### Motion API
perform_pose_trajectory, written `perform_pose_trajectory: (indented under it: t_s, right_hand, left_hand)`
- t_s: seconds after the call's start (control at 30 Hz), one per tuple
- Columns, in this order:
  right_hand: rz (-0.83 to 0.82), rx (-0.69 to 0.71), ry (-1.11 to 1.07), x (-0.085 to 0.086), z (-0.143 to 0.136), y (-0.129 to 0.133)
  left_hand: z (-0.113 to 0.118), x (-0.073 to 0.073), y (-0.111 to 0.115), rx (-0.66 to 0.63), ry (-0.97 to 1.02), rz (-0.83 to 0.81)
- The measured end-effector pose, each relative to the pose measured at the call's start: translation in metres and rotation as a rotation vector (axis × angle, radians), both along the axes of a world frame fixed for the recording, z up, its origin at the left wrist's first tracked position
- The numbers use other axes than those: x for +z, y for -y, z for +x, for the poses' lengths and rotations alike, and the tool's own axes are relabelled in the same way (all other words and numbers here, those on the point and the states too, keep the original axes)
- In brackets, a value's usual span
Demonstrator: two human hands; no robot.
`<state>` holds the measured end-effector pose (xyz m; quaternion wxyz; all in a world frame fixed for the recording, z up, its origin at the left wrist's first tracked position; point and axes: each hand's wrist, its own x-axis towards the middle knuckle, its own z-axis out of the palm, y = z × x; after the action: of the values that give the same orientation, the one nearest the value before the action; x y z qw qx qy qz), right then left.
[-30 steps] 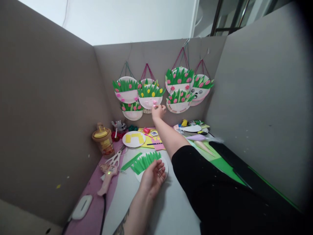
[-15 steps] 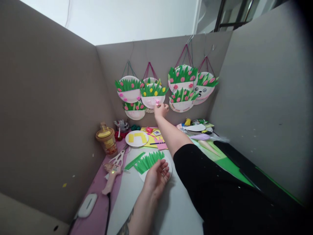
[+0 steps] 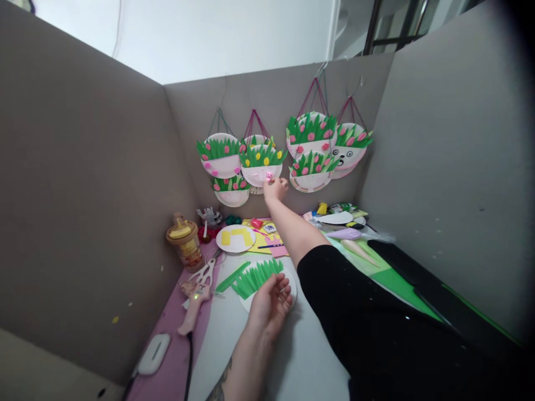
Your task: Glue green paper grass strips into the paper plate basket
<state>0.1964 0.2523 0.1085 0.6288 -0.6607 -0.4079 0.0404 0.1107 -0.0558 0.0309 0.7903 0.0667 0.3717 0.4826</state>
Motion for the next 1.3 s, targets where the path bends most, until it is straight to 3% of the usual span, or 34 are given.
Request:
perform_pose_trajectory:
  t_s: [0.67,0.97,1.07,1.17,1.23,1.3]
  right_hand:
    - [-0.001,-0.011,0.004,0.000,-0.002,-0.002]
    - [0.027,0.063,0.010,0.003,-0.004,0.020]
    - [0.072,0.132,0.052,0.003,-0.003,0.044]
    - [0.144,0.259,0.110,0.000,0.006,0.092]
    - [0.222,0.554,0.078,-0.007,0.019,0.141]
    - [0.149,0.833,-0.097,-0.018,0.039,0.196]
  left_hand:
    - [0.001,0.003,0.002,-0.002,0.014,0.003]
    - [-0.001,0.002,0.002,-0.001,0.014,0.016]
    - [-0.002,0.002,0.001,0.011,-0.006,0.025]
    - [-0.004,0.004,-0.001,0.048,-0.026,0.070]
    - [-0.005,0.005,-0.002,0.074,-0.036,0.126]
    - [-0.006,0.004,-0.003,0.079,-0.059,0.195]
